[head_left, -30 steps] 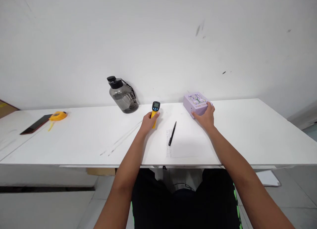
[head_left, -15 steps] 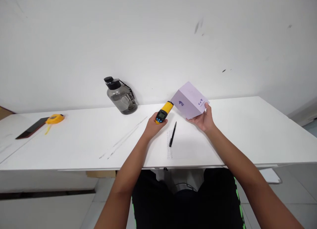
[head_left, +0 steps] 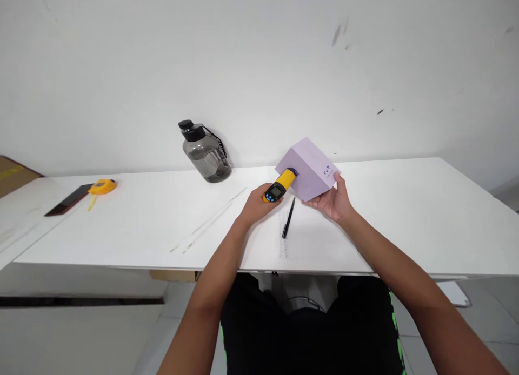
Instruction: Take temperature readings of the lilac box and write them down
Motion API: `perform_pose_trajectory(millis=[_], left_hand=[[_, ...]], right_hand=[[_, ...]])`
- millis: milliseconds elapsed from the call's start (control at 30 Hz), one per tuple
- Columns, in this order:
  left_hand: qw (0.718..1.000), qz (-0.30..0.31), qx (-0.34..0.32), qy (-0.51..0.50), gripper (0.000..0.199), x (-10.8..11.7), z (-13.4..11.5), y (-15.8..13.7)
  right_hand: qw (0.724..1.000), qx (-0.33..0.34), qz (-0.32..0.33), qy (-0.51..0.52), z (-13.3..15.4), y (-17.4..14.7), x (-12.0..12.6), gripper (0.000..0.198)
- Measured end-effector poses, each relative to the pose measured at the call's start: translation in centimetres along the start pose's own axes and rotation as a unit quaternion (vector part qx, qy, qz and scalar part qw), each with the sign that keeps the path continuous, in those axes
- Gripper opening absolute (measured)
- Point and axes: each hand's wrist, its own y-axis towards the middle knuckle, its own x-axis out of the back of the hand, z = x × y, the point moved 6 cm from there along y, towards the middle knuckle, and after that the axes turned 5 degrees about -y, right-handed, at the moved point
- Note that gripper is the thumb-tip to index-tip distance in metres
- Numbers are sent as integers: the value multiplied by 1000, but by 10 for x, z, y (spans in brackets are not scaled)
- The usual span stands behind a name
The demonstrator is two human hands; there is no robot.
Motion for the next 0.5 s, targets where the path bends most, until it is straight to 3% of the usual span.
perform_pose_trajectory(millis=[367,500], left_hand=[[1000,6,-10,9,38,0,-1,-1],[1000,4,-8,2,38,0,-1,-1]], right_hand=[[999,-18,2,39,-6,1,1,68],[1000,7,3,11,-5,0,-2,69]])
